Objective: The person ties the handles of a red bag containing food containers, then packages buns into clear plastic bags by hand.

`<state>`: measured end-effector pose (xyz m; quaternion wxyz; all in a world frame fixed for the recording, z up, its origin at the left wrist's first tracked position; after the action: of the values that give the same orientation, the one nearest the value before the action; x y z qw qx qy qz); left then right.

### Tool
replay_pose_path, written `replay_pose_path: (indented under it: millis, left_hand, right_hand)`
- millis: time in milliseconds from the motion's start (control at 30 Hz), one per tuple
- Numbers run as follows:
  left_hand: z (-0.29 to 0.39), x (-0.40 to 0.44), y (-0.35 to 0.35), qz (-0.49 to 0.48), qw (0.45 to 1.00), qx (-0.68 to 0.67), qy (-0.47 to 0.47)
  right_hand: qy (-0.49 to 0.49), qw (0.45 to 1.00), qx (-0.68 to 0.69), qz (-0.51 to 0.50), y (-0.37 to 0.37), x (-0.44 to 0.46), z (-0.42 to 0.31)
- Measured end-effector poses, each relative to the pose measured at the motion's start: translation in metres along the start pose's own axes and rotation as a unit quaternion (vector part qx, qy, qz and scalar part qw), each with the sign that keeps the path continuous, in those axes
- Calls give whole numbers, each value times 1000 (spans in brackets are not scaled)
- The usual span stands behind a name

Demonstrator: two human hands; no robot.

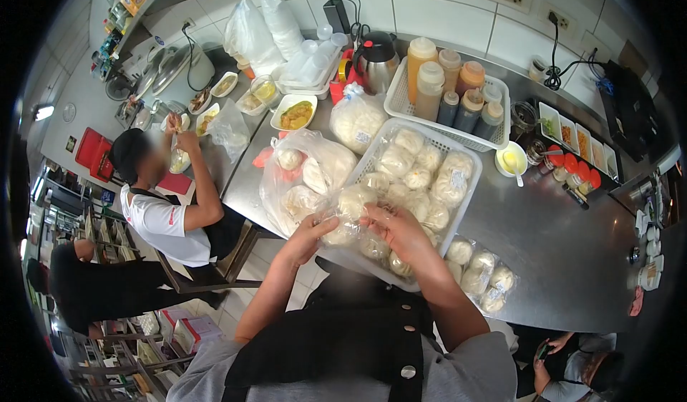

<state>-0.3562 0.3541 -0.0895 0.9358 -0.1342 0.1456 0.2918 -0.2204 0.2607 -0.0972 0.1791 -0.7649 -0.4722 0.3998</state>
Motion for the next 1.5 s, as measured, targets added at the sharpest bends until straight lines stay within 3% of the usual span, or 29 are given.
replay_pose_path:
  millis: [100, 233, 300, 400, 500, 633, 733, 800, 933, 1033, 1100, 1233, 1300, 1433, 1500]
  left_hand:
    - [2, -1, 0, -9, 999, -17, 27]
    - [9, -6, 2, 17, 999, -5, 50]
    - [16, -6, -8, -42, 999, -26, -3]
    - [20, -6, -7, -36, 998, 43, -6]
    - [27, -5, -1, 15, 996, 76, -39]
    - [26, -8, 2, 37, 988, 134, -67]
    - [28, -11, -1, 34, 993, 69, -85]
    - [15, -8, 3, 29, 997, 22, -72]
    - [8, -8, 2, 4, 997, 30, -65]
    - [3, -7, -5, 3, 999, -23, -39]
    - [3, -9, 2, 65, 994, -72, -57]
    - [24, -9, 12, 121, 975, -152, -104]
    - [43, -11, 20, 114, 959, -201, -167]
    - [51, -11, 11, 85, 944, -234, -217]
    - [41, -6, -6, 37, 948, -243, -204]
  right_hand:
    - [42, 996, -80, -16, -17, -10, -11]
    - [41, 997, -73, 0, -12, -7, -2]
    - [60, 998, 27, -1, -12, -7, 0]
    - [55, 994, 95, 17, -4, -6, 12]
    - [-21, 994, 97, -36, -9, 1, 22]
    - [21, 996, 82, -41, -29, -7, 6]
    - [74, 996, -35, -19, -34, -15, -5]
    - [109, 973, -204, -21, -34, -12, -10]
    - [89, 963, -252, -22, -36, -9, -6]
    - [160, 924, -349, -5, -40, -6, -8]
    - [209, 852, -479, -46, -58, -13, -14]
    - [277, 891, -353, -74, -57, -13, -29]
    - [403, 901, -160, 3, -42, -28, -63]
    - [390, 908, -147, 40, -46, -22, -46]
    - [320, 923, -212, -13, -57, -7, -17]
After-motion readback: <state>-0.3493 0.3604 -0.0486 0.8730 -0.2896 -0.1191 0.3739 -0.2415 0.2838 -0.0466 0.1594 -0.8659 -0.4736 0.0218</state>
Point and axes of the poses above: each hand's wrist, its own x-axis towards the middle knuckle, its own y-axis out of the back of the hand, z = x × y, the point moved 9 cm from there along x, towards the middle knuckle, and after that the axes turned 5 degrees about x, right-handed, at the moved point
